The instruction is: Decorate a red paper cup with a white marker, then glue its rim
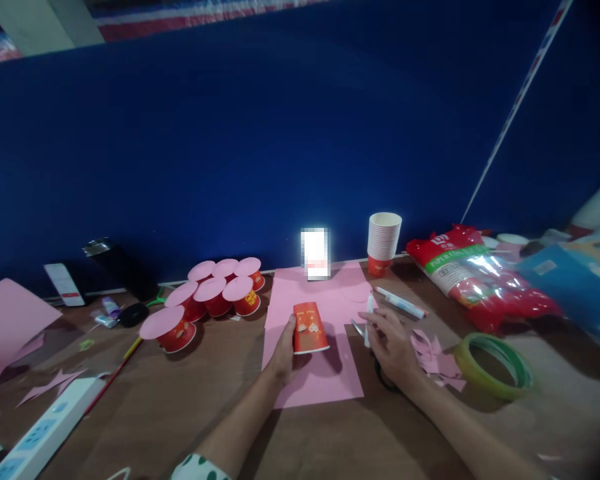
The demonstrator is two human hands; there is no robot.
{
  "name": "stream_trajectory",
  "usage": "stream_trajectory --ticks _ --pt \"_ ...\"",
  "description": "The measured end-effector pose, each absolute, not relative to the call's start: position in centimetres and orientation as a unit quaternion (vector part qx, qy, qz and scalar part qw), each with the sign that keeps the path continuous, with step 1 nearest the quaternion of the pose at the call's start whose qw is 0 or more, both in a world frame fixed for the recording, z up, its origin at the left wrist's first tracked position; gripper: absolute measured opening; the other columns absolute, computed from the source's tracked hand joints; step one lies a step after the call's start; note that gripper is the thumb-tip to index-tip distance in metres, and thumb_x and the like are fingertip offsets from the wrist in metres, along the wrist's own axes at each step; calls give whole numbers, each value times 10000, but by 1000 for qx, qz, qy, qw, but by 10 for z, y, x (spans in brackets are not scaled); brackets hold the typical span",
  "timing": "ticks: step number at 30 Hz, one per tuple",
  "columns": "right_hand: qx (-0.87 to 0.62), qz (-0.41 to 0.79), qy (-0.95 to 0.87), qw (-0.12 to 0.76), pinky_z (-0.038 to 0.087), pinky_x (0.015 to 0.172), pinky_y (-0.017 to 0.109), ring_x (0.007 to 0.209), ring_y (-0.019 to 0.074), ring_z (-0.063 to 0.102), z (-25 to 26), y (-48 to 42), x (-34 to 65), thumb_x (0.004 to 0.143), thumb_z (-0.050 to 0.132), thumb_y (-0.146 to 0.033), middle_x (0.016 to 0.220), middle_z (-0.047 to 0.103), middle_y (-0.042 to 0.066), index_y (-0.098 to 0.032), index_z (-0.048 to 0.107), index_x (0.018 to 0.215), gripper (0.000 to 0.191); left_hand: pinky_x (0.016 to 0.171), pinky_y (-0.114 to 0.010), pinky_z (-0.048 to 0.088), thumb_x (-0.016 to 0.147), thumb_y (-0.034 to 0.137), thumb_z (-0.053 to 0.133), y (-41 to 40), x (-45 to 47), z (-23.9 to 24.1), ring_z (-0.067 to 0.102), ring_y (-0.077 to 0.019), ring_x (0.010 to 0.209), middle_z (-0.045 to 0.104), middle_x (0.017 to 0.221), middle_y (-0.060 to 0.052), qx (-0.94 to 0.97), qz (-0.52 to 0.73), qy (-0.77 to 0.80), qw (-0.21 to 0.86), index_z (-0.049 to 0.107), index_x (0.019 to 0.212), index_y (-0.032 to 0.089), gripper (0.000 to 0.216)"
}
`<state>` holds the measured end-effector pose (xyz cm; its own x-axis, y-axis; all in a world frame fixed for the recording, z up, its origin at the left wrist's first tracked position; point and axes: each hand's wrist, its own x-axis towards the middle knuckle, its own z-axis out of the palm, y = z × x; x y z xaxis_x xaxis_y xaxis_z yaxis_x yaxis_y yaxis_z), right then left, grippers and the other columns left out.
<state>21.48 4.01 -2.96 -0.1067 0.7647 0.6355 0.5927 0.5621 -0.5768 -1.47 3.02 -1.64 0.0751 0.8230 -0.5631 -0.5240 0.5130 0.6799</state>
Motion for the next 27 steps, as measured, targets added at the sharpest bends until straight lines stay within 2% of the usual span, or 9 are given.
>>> stream_trajectory --ticks 7,13,19,23,27 --pt "-455 83 -723 513 532 689 319 806 180 598 -20 38 213 910 465 -185 998 576 95 -178 675 1058 256 809 -283 458 893 574 467 28 -11 -15 686 -201 870 747 929 -61 164 499 472 709 655 1048 164 477" --pt "-451 71 -717 526 535 721 341 881 206 597 -21 41 211 917 458 -211 1027 573 103 -182 673 1076 269 820 -287 462 880 579 486 28 -11 -16 681 -193 835 739 901 -63 172 520 474 689 638 1089 152 499" --pt "-453 56 -706 541 516 809 375 920 219 584 -23 47 213 920 452 -227 1010 571 103 -185 673 1062 266 707 -264 398 881 619 421 26 -10 -12 657 -181 800 742 932 -60 187 504 500 678 647 1093 158 556" --pt "-452 51 -704 545 511 823 377 959 230 576 -24 51 216 925 449 -231 1011 566 108 -175 672 1063 269 669 -250 357 875 626 428 25 -10 -12 644 -169 776 741 903 -27 187 501 513 671 646 1050 196 513" --pt "-451 56 -709 540 521 751 350 875 211 581 -25 52 216 923 451 -215 1007 564 110 -156 674 1059 268 660 -245 351 885 625 412 26 -10 -11 631 -151 732 739 851 -5 182 499 516 672 656 978 206 494"
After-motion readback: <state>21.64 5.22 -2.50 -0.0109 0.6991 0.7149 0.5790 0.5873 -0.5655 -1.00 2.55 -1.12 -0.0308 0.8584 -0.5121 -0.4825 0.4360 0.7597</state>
